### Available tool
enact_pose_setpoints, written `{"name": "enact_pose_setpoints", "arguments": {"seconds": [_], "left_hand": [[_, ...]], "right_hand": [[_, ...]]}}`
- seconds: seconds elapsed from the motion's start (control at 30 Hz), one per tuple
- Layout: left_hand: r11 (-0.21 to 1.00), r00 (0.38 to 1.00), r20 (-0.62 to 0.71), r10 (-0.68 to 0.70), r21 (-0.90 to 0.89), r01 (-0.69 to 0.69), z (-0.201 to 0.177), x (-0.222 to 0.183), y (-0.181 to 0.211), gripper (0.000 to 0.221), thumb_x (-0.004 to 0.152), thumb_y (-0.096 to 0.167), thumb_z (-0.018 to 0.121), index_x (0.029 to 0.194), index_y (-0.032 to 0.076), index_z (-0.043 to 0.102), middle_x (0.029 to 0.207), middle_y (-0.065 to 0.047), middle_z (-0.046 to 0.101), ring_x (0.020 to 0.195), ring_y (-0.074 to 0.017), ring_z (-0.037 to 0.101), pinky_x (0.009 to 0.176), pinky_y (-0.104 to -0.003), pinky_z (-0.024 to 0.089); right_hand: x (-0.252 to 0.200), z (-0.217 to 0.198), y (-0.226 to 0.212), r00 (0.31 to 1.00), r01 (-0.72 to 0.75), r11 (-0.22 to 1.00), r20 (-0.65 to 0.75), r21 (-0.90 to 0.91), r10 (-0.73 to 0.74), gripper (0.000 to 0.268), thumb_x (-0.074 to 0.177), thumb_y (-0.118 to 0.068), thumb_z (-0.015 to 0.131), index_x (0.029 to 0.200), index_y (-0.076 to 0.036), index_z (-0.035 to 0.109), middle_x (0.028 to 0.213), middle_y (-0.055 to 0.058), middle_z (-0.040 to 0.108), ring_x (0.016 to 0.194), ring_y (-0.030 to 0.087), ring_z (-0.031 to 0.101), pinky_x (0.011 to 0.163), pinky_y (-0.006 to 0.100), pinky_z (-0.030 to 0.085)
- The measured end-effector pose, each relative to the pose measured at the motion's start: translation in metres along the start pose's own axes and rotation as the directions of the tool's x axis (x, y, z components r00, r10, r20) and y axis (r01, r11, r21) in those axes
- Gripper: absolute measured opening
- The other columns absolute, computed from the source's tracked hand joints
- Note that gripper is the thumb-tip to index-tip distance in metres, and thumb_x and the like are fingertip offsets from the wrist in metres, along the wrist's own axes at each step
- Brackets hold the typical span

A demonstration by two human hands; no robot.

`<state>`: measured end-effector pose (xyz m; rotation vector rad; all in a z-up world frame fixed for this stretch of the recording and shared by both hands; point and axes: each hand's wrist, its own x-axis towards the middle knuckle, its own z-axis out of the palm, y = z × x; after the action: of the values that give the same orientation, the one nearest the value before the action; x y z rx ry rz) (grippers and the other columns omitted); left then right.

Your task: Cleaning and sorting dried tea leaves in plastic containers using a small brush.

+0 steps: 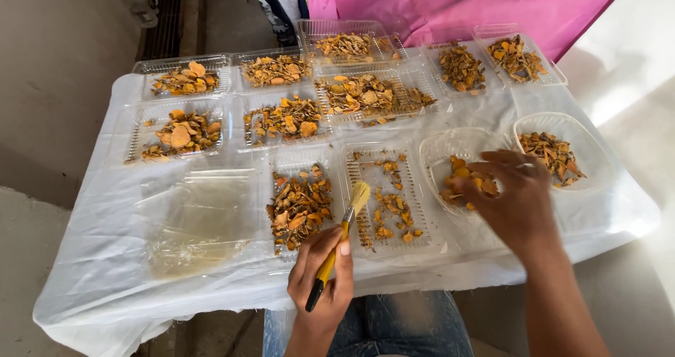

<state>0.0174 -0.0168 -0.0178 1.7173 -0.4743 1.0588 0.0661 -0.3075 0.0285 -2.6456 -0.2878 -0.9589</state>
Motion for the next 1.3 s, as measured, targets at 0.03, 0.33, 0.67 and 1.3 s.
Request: {"name": "enact_pose_setpoints", "arguments": {"seconds": [0.03,0.33,0.67,1.3], "left_hand": [[1.000,1.000,0.004,-0.001,-0.001,0.001,0.000,0.000,0.002,0.016,0.097,0.004,0.066,0.109,-0.006,0.069,0.103,-0.019,0.073,0.094,-0.0292,0.078,0.085,-0.032,0.070],[0.995,0.997,-0.002,-0.075,0.072,0.075,-0.013,0.003,0.004,0.017,0.098,0.009,0.065,0.108,-0.003,0.071,0.103,-0.018,0.074,0.097,-0.0307,0.079,0.086,-0.036,0.070],[0.999,0.998,0.026,-0.054,-0.003,0.054,-0.005,0.004,0.008,0.018,0.098,0.009,0.065,0.106,-0.005,0.070,0.100,-0.019,0.074,0.092,-0.0289,0.080,0.081,-0.033,0.070],[0.999,0.999,0.034,0.012,-0.045,-0.010,0.002,-0.004,0.001,0.015,0.099,0.007,0.064,0.105,-0.006,0.067,0.097,-0.020,0.074,0.084,-0.0269,0.082,0.071,-0.027,0.073]], "right_hand": [[0.000,0.009,-0.007,1.000,-0.004,1.000,0.001,0.000,0.004,0.025,0.085,-0.027,0.088,0.098,-0.006,0.083,0.104,0.013,0.079,0.098,0.025,0.074,0.098,0.044,0.052],[0.017,0.066,-0.056,0.709,0.303,0.952,0.676,-0.032,-0.203,0.027,0.086,-0.012,0.067,0.107,-0.020,0.082,0.135,0.009,0.057,0.146,0.039,0.034,0.124,0.068,0.016],[0.012,0.041,-0.060,0.867,-0.161,0.906,0.495,0.392,-0.060,0.023,0.093,-0.023,0.068,0.112,-0.016,0.081,0.094,0.002,0.074,0.103,0.020,0.065,0.093,0.040,0.050],[0.008,0.018,-0.065,0.849,-0.505,0.550,0.495,0.665,0.182,0.024,0.096,-0.019,0.064,0.113,-0.009,0.076,0.110,0.012,0.081,0.100,0.022,0.078,0.087,0.037,0.066]]}}
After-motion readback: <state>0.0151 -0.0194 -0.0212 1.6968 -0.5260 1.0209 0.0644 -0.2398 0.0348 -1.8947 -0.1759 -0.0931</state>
